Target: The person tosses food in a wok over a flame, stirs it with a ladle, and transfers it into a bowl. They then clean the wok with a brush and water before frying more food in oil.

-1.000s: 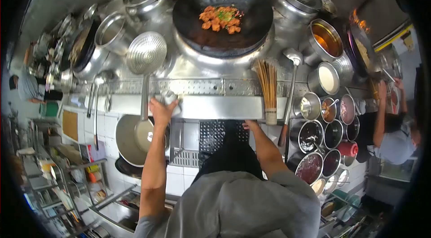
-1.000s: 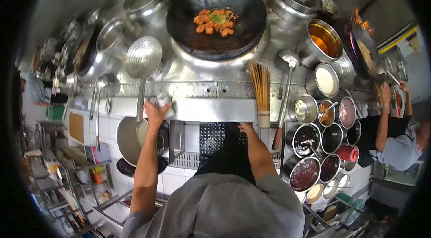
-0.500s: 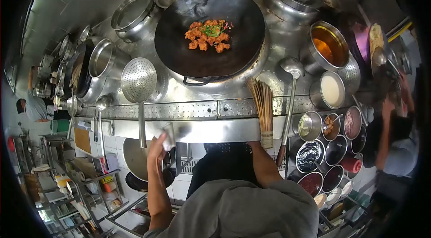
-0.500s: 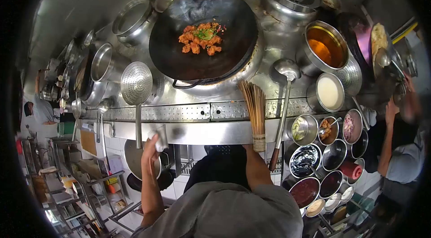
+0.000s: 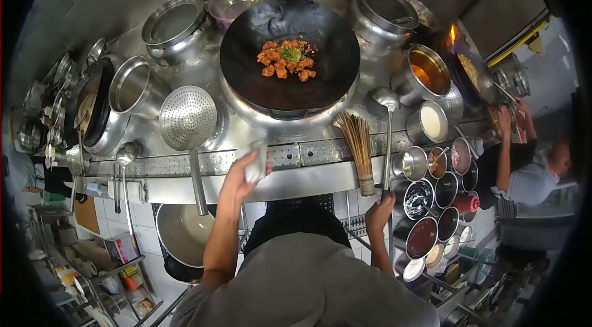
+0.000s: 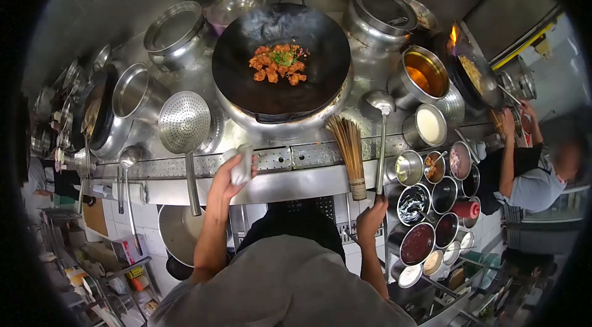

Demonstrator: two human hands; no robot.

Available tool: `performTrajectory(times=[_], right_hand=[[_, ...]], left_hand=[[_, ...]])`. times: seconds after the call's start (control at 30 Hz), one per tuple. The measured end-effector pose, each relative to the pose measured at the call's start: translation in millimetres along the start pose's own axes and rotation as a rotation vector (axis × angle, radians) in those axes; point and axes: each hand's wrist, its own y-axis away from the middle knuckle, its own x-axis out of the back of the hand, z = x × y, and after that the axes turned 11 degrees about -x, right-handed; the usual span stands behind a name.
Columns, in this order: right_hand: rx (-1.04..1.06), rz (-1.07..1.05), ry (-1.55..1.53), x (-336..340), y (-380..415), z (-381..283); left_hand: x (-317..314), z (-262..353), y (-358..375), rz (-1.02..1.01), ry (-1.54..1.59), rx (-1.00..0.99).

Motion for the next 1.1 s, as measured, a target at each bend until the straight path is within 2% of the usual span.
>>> performTrajectory(times=[0.03,0.07,0.17,0.2,0.27,0.3,0.33,0.37,0.43,0.47,0.5,0.6,0.63,0.7,0.77,0.83,0.9,0.97,1.0,1.07,1.1], right_hand=[[-0.112,0.004,-0.035,-4,-4,5],[-0.197,-0.092,0.027,-8,-11,11],[-0.148,-0.087,-0.026,-5,-31,21],[-0.236,-0.192,-0.077,3,-37,20],[-0.248,-0.226,-0.061,19,-44,12],[-0.260,-0.263,-0.048,26,-47,9],[-0.183,-0.183,-0.089,30,-45,10],[-0.184,-0.172,-0.085,35,-42,10],[-0.298,-0.312,-0.120,46,-29,5],[-0.394,-0.342,-0.340,43,-18,11],[-0.481,-0.369,-0.566,42,-10,3],[-0.642,-0.363,-0.926,72,12,-47],[-0.556,-0.351,-0.951,60,13,-38],[-0.451,-0.422,-1.116,83,-6,-65],[-0.379,-0.358,-1.193,107,-44,-83],[-0.340,-0.282,-1.077,142,-81,-96],[-0.305,-0.301,-0.989,163,-118,-94],[-0.286,-0.283,-0.823,167,-155,-86],[-0.276,-0.275,-0.823,159,-176,-74],[-0.153,-0.082,-0.623,141,-219,-52],[-0.137,-0.086,-0.615,153,-229,-59]], left_hand=[[-4,0,-15,0.040,-0.018,0.062],[-17,4,-24,0.033,-0.011,0.062],[-51,21,-51,0.117,0.141,0.084],[-54,23,-65,0.061,0.115,0.063],[-64,27,-86,0.006,0.090,0.042],[-75,24,-96,0.097,-0.006,0.092],[-82,21,-100,0.184,-0.102,0.142],[-83,20,-101,0.173,-0.098,0.145],[-79,21,-106,0.152,-0.161,0.181],[-70,19,-114,0.128,-0.075,0.238],[-79,23,-112,0.207,-0.003,0.240],[-76,23,-128,0.255,0.038,0.274],[-76,20,-130,0.252,0.011,0.260],[-67,12,-140,0.238,-0.020,0.277],[-64,6,-148,0.228,-0.025,0.295],[-62,5,-153,0.200,-0.002,0.335],[-62,1,-151,0.177,0.029,0.369],[-62,-3,-145,0.131,0.039,0.220],[-65,-3,-143,0.121,0.043,0.215],[-78,-2,-133,0.127,0.055,0.211],[-79,-4,-128,0.138,0.066,0.208]])
